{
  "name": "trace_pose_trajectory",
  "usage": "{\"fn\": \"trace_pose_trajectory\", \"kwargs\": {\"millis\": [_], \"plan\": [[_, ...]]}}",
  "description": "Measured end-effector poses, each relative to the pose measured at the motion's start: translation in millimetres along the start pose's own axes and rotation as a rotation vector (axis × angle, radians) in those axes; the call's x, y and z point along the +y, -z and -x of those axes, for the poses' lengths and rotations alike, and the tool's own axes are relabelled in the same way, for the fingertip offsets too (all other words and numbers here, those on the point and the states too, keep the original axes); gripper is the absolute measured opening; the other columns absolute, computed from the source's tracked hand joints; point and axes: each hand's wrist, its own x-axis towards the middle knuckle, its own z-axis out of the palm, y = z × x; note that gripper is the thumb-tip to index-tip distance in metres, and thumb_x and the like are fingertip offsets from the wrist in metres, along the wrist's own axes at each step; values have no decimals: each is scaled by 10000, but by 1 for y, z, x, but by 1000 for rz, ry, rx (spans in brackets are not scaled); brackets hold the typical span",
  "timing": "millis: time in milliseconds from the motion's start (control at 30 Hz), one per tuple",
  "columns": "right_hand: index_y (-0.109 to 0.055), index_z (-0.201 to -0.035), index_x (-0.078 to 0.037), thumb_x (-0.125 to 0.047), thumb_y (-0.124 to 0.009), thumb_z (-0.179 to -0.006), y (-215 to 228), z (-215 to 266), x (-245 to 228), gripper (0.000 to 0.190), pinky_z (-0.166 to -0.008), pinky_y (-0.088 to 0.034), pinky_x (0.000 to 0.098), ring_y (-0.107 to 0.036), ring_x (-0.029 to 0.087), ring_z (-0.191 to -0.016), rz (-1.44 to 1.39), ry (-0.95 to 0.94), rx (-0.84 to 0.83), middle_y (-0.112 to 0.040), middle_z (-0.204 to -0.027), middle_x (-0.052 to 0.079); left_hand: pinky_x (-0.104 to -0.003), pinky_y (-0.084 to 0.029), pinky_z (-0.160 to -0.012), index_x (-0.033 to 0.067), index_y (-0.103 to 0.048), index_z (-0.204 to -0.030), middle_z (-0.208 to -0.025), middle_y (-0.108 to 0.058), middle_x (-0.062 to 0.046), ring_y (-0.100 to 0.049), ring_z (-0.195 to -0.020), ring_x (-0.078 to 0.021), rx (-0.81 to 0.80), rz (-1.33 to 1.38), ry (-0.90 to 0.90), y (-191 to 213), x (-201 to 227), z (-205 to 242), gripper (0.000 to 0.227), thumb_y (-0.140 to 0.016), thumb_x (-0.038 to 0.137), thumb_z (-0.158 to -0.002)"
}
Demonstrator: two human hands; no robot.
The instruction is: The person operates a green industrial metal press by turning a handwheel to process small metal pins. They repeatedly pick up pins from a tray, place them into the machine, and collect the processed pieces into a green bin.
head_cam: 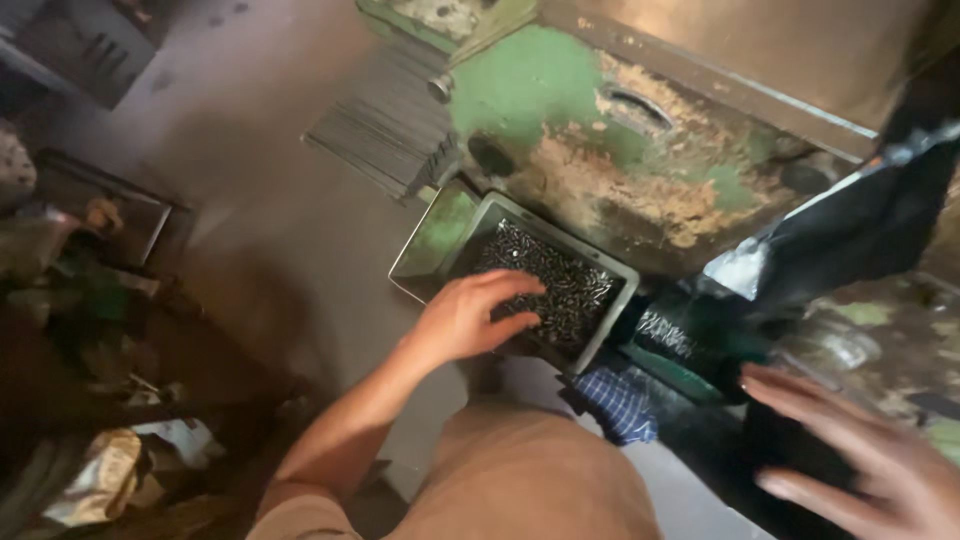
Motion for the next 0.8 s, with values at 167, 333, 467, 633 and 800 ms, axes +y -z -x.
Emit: {"fn": "trace_pose_trajectory", "kwargs": {"millis": [167,333,467,633,800], "plan": [[-536,-1568,-186,-414,-630,-947,-34,-45,33,669,-1119,-514,476,-643,336,-1298,-292,-937,170,-657,-1407,191,-397,-592,-836,149,-715,-1216,-1264,-709,-86,-710,-1074,-308,-46,17,78,19,-52,-16,349,-761,307,-908],[-469,-1546,-224,-496,-717,-829,-50,-107,6,806,-1055,-514,452,-579,351,-1298,443,-976,-83,-265,-1742,74,-401,-577,-952,136,-713,-1230,-1285,-709,-104,-695,-1158,-317,1,-23,-40,40,-88,-55,336,-748,303,-940],[-478,-1516,-155,-397,-693,-811,-53,-146,3,775,-1056,-463,448,-500,369,-1337,364,-648,42,-338,-1633,118,-398,-570,-958,127,-713,-1221,-1300,-715,-96,-689,-1159,-316,-69,42,51,37,-111,-57,321,-734,296,-949],[-484,-1445,-56,-364,-668,-857,-69,-201,28,689,-1061,-455,458,-514,393,-1319,370,-486,13,-431,-1550,171,-424,-557,-980,112,-717,-1215,-1289,-710,-91,-684,-1166,-314,-74,57,10,28,-121,-28,312,-735,289,-958],[-532,-1400,-26,-333,-636,-945,-117,-264,68,559,-1075,-464,481,-549,390,-1281,271,-414,-22,-567,-1410,197,-411,-565,-912,129,-725,-1187,-1259,-724,-70,-712,-1089,-281,35,-13,66,12,-115,2,277,-735,276,-953]]}}
